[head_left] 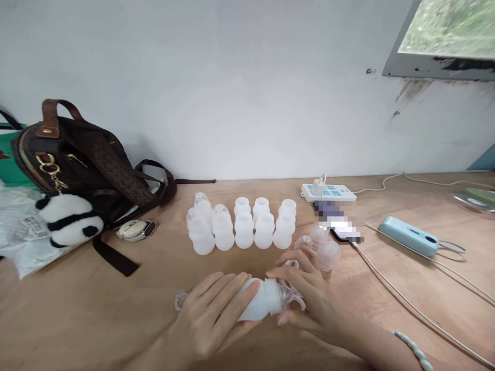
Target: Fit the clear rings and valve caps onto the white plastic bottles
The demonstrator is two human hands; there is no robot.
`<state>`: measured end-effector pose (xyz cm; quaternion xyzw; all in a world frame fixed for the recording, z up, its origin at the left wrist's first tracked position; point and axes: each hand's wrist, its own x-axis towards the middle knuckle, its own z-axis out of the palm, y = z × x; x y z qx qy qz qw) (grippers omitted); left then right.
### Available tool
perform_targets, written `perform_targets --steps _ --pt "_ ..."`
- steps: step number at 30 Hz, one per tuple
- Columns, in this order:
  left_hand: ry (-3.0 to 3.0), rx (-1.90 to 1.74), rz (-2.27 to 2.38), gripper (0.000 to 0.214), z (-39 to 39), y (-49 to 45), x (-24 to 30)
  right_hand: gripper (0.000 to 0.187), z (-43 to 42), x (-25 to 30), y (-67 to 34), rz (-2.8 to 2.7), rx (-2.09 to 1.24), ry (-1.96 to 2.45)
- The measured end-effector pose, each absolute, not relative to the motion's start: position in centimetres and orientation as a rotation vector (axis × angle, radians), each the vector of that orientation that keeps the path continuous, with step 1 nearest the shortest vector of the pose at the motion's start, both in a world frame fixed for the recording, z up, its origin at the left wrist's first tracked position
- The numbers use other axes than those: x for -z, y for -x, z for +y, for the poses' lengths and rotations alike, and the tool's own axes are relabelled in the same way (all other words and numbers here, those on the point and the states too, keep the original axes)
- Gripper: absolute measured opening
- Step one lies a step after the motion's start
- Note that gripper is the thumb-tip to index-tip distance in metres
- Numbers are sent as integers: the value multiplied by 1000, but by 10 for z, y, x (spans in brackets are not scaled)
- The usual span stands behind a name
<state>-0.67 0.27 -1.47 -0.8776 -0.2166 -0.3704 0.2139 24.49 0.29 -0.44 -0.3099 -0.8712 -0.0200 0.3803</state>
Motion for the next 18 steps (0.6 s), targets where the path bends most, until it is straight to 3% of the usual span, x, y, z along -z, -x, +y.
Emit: perform_targets --steps 2,5,11,15,18 --pt "2444 1020 -642 30 6 7 11 42 7 2 -250 -2197 69 824" --pt "2459 1047 -671 30 9 7 10 18 18 -2 -260 -2046 288 966" --pt "2484 1086 -679 31 11 9 19 16 38 5 -275 -2074 888 1487" --pt "2480 1088 -676 31 11 8 19 24 39 10 -277 -2246 961 1606" --pt "2481 1119 -697 29 11 8 17 14 37 8 -276 -2145 920 1591"
